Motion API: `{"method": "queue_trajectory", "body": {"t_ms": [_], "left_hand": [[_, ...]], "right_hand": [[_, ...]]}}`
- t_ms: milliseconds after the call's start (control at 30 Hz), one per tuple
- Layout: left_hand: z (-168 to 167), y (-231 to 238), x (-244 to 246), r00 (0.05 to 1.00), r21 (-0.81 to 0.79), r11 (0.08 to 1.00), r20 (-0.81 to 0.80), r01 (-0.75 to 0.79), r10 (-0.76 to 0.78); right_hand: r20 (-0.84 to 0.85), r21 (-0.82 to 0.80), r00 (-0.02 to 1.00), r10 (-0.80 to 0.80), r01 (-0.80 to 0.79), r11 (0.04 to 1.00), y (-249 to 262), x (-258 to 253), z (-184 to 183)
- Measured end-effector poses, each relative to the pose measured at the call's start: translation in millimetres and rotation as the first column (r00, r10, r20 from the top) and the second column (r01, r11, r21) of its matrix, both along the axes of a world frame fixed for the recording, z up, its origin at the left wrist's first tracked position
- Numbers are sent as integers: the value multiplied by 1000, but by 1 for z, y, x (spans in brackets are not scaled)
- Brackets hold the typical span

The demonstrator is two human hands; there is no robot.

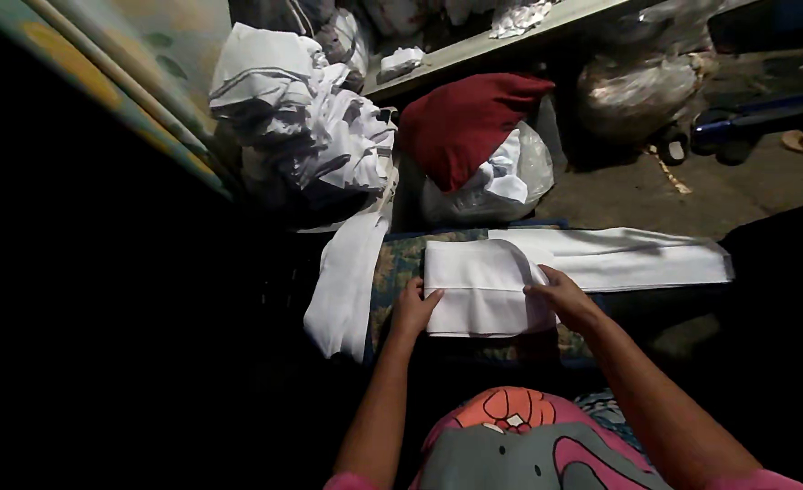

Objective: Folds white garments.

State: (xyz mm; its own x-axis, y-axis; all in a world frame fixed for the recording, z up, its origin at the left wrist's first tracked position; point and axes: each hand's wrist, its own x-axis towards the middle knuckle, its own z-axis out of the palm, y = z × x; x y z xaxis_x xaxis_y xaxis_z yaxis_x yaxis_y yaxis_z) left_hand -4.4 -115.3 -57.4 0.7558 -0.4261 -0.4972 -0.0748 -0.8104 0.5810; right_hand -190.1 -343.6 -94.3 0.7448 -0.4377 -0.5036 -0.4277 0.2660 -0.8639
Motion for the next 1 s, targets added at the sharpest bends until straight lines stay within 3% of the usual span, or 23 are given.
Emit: {"method": "queue_trajectory", "body": {"t_ms": [67,233,300,367,433,533,600,667,733,800,867,933,1000], "left_hand": [[5,-3,2,1000,29,1000,-29,6,-5],[13,-17,6,998,134,990,-36,49,-44],[7,-17,7,989,9,999,-139,-41,42],[4,-18,0,918,-185,958,-372,-218,137],[4,-21,-7,856,-239,920,-491,-312,162],[22,-31,-10,936,-255,950,-342,-181,86],[65,-40,-17,970,-331,943,-237,-34,-48],[108,-43,-17,959,-476,875,-200,86,-203],[139,-45,-6,943,-488,846,-125,213,-310],[158,-48,13,924,-253,888,99,384,-371],[173,-53,31,825,53,882,331,469,-459],[191,-55,40,719,245,870,492,427,-491],[210,-50,39,644,282,896,624,343,-443]], "right_hand": [[9,4,999,-31,31,1000,-2,-5,-3],[-113,-150,992,51,-68,986,-9,-8,-15],[-123,-165,991,52,-72,984,-8,-6,-16],[-118,-184,991,56,-77,980,-7,-7,-15],[-99,-177,993,69,-86,980,-8,-9,-14],[-51,-100,996,77,-81,992,-18,-22,-11],[-29,-45,999,23,-24,999,-26,-38,-3],[-36,-15,997,-66,66,998,-36,-58,1],[-46,-18,987,-157,156,988,-44,-78,1],[-84,-32,970,-229,227,973,-49,-94,-1],[-126,-59,951,-281,276,959,-49,-105,-5],[-143,-58,943,-300,294,954,-47,-113,-7],[-150,-50,940,-305,301,952,-44,-117,-7]]}}
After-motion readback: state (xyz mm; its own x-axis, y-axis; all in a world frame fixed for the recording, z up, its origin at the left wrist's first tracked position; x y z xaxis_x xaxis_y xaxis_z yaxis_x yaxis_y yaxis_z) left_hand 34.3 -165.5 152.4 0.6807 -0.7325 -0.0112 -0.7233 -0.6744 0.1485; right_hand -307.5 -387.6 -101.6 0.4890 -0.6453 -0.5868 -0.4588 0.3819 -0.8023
